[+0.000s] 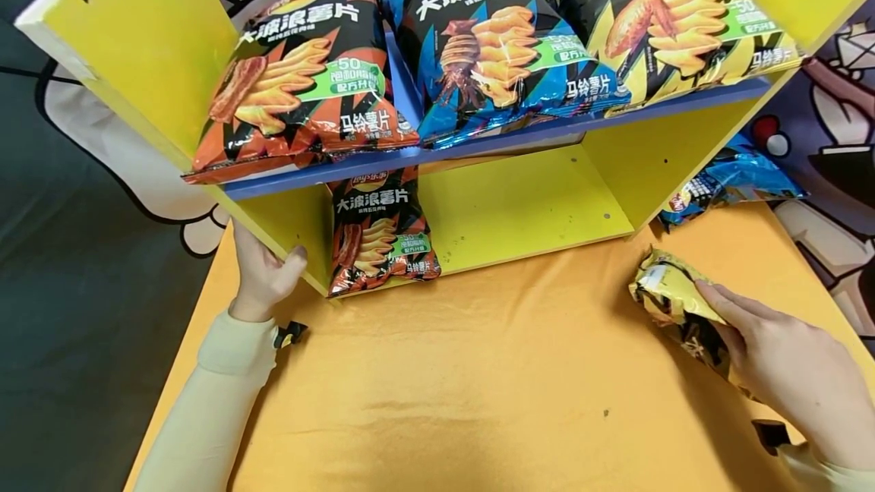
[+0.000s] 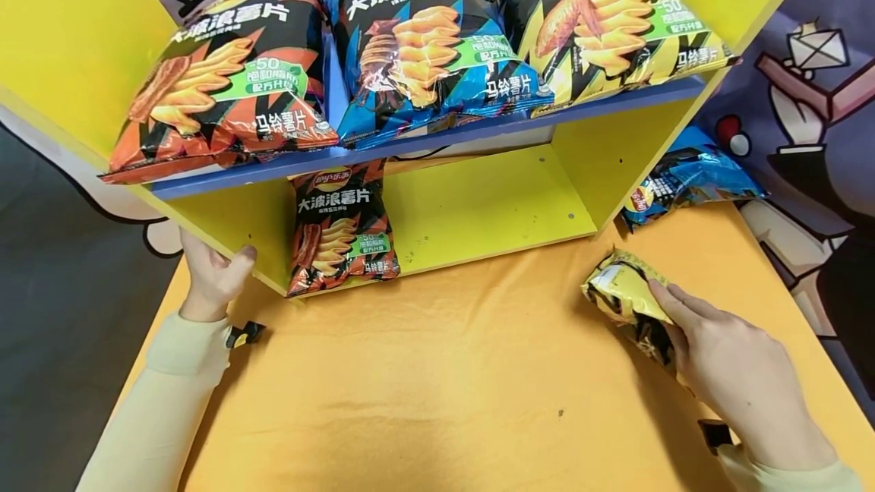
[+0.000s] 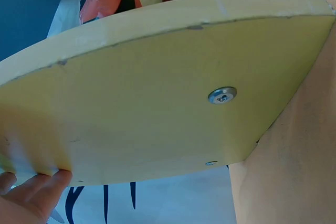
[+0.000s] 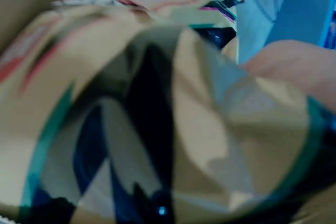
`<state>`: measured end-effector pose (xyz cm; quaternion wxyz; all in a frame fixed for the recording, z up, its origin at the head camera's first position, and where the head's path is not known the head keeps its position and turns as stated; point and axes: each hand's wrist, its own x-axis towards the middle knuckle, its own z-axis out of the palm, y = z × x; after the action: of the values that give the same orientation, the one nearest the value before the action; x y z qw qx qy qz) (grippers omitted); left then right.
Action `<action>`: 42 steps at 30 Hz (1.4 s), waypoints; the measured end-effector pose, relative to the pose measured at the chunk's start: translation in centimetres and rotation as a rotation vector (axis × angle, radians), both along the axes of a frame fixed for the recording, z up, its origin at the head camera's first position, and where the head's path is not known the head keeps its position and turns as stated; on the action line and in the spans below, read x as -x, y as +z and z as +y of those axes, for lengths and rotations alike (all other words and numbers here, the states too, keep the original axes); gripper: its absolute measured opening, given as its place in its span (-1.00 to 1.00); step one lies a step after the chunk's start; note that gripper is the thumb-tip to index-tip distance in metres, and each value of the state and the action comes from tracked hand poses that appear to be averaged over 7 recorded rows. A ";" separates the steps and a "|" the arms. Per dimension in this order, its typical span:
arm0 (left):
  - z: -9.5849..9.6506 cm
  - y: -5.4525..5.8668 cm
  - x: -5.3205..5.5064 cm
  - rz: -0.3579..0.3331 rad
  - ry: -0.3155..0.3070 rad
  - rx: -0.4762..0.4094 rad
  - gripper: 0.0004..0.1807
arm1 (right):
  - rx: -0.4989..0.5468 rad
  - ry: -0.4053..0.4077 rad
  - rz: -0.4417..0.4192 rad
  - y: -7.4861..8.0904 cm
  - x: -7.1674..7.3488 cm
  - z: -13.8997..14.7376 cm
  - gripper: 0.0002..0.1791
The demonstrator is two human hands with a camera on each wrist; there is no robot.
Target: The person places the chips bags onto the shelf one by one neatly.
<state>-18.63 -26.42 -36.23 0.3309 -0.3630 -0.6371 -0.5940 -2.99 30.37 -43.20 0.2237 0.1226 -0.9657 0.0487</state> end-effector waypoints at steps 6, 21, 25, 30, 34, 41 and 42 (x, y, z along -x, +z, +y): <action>-0.1 -0.1 0.1 0.003 0.027 0.008 -0.12 | 0.015 0.029 -0.092 1.3 -0.2 -1.5 -0.14; -0.7 -0.7 0.5 0.002 0.068 0.038 -0.08 | 0.113 0.158 -0.055 3.7 0.5 -4.4 -0.31; -0.6 -0.6 0.5 -0.001 0.061 0.029 -0.08 | 0.189 0.153 -0.024 3.8 0.9 -4.8 -0.33; -0.5 -0.5 0.4 -0.005 0.054 0.029 -0.09 | 0.314 0.120 0.026 3.5 1.4 -5.3 -0.52; -0.5 -0.5 0.4 -0.012 0.062 0.029 -0.07 | 0.412 0.128 0.072 3.2 2.0 -6.0 -0.69; -0.8 -0.8 0.5 -0.015 0.078 0.035 -0.08 | 0.592 0.156 0.097 2.5 2.9 -7.5 -0.76; -0.9 -0.8 0.6 -0.014 0.079 0.036 -0.08 | 0.622 0.159 0.099 2.3 3.0 -7.8 -0.76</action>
<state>-19.19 -27.31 -37.08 0.3430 -0.3391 -0.6640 -0.5713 -6.00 22.61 -40.86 0.2929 0.1258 -0.8797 0.3528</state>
